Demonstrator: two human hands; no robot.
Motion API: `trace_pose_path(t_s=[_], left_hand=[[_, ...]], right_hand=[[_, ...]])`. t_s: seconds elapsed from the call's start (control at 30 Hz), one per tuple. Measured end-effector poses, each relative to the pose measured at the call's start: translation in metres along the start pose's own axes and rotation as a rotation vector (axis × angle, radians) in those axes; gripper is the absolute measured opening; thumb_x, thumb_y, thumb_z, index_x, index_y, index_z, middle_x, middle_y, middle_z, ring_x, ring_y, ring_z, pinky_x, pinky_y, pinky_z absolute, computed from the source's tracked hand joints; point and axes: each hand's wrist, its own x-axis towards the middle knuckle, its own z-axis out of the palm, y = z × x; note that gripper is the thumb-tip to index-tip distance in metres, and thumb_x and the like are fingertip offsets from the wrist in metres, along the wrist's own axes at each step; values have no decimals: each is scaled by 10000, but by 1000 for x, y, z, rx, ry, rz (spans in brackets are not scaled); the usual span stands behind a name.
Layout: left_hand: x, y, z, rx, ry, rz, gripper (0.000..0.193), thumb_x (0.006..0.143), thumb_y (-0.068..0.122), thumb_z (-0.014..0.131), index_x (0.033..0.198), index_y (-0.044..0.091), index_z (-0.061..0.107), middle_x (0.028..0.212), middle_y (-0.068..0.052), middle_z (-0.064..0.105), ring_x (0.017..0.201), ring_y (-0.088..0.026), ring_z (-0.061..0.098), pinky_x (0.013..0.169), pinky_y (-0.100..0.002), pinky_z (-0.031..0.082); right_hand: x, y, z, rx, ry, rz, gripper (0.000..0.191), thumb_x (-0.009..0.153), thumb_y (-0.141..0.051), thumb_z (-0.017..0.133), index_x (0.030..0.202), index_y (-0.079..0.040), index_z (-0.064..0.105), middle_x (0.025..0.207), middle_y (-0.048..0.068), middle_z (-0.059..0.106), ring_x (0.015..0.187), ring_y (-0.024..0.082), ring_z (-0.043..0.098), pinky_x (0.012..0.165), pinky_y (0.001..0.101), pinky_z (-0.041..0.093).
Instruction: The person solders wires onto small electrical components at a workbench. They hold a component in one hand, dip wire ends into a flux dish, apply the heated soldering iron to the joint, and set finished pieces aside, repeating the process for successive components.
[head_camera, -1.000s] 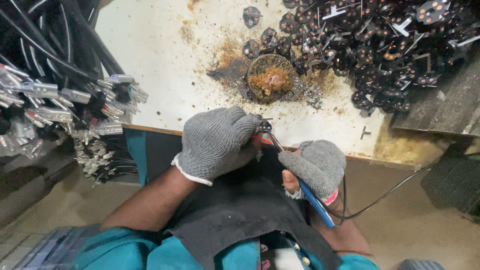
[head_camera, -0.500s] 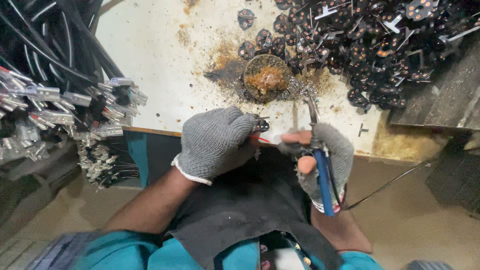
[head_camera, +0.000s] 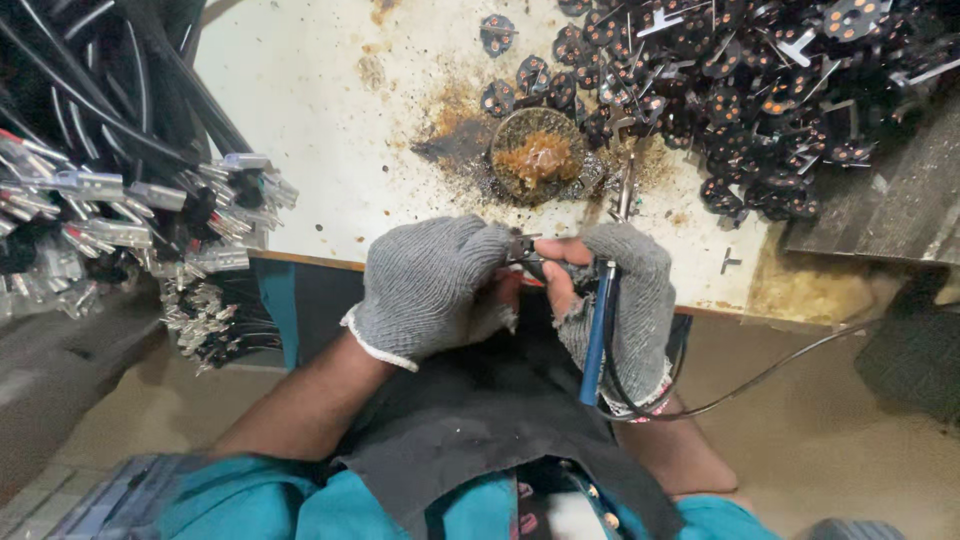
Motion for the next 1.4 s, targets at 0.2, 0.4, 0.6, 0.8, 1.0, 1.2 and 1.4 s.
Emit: trace_pose_path(t_s=[0.2, 0.4, 0.6, 0.8, 1.0, 1.2, 1.4], left_hand=[[1, 2, -30, -97, -211, -40, 218, 843, 166, 748, 1038, 124, 661, 823, -84, 658, 731, -342, 676, 602, -454, 515], [-15, 1, -47, -480, -288, -337, 156, 942, 183, 706, 1075, 102, 711, 861, -106, 715, 748, -259, 710, 691, -335, 548], [-19, 4, -32, -597, -212, -586, 213, 958, 263, 662, 1039, 71, 708, 782, -68, 697, 653, -150, 658, 623, -327, 546], [-8, 12, -29, -573, -169, -465, 212, 979, 260, 654, 997, 70, 749, 746, -75, 660, 632, -172, 659, 595, -334, 514], [-7, 16, -24, -490, -139, -361, 130, 933, 194, 702, 999, 93, 752, 811, -93, 695, 700, -226, 682, 640, -344, 525], [-4, 16, -26, -515, -144, -330, 111, 866, 137, 737, 970, 97, 741, 823, -81, 691, 714, -226, 696, 647, -343, 538], [-2, 15, -31, -468, -238, -308, 108, 831, 158, 759, 923, 115, 723, 844, -81, 680, 742, -257, 709, 646, -358, 542]], right_hand=[[-7, -17, -20, 295, -109, 429, 144, 909, -18, 724, 1036, -75, 760, 942, 47, 783, 836, 186, 745, 795, 304, 585], [-9, -18, 1, 71, -106, 62, 170, 905, -31, 726, 1060, -53, 659, 994, 101, 756, 860, 177, 725, 768, 292, 565], [15, -16, 3, 559, 293, 91, 303, 984, -129, 707, 1201, -109, 496, 1119, 7, 685, 1020, 95, 719, 896, 265, 609], [2, -23, -12, 347, -175, 225, 179, 859, -57, 826, 1021, -23, 758, 930, 80, 761, 871, 158, 738, 791, 287, 587], [-6, -13, -9, 380, -99, 247, 88, 895, -77, 823, 935, -22, 768, 909, 59, 765, 853, 149, 740, 792, 282, 585], [-20, 3, 1, 563, 4, 51, 442, 1072, -59, 772, 1293, -189, 412, 1001, 62, 758, 924, 145, 748, 875, 266, 600], [-21, 8, 1, 650, -49, 61, 504, 996, -14, 752, 1311, -163, 388, 946, 148, 734, 891, 222, 742, 849, 329, 625]])
